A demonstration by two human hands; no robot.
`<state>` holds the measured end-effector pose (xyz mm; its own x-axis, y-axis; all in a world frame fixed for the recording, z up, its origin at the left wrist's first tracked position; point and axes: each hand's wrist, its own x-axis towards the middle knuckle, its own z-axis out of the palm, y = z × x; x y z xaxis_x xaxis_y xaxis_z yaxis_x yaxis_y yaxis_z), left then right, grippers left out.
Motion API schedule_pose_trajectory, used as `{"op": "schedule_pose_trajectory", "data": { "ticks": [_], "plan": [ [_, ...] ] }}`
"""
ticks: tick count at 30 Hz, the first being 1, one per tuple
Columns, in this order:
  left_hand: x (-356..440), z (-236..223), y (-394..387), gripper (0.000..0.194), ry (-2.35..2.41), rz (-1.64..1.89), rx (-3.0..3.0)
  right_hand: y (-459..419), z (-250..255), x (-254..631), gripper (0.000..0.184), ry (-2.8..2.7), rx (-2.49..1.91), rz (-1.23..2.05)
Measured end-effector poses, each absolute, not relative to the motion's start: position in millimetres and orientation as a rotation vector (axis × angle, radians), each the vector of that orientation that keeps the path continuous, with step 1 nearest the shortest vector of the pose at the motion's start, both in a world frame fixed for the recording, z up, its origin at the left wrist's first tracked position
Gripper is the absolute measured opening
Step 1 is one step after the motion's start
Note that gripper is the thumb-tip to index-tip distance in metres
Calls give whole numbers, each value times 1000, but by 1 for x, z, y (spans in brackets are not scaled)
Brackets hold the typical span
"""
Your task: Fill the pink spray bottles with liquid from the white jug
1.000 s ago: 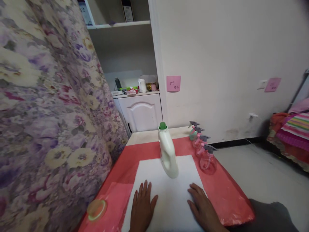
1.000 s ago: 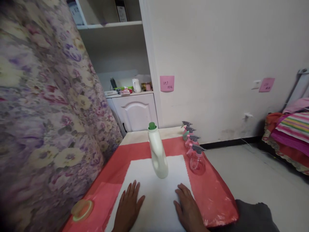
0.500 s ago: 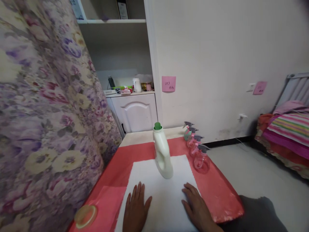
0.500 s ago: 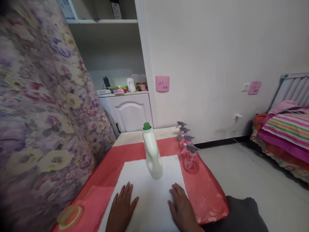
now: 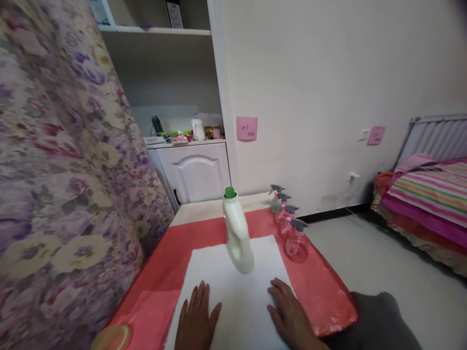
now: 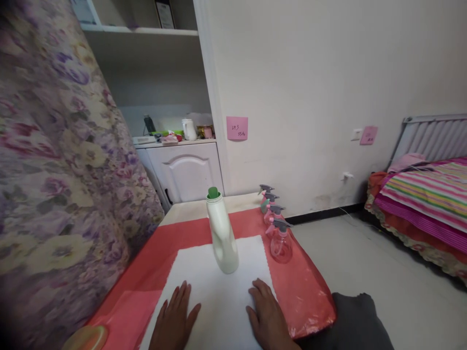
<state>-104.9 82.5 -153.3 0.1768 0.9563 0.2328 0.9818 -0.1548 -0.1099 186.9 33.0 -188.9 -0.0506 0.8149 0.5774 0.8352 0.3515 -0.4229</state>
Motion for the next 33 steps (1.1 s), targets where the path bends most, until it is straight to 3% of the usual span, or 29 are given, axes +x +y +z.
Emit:
{"op": "schedule_pose_trajectory", "data": {
  "ticks": [33],
  "plan": [
    [-107, -156, 85, 66, -1902, -203, -2229, 34, -189, 185, 37, -1840, -1417, -101]
  ]
}}
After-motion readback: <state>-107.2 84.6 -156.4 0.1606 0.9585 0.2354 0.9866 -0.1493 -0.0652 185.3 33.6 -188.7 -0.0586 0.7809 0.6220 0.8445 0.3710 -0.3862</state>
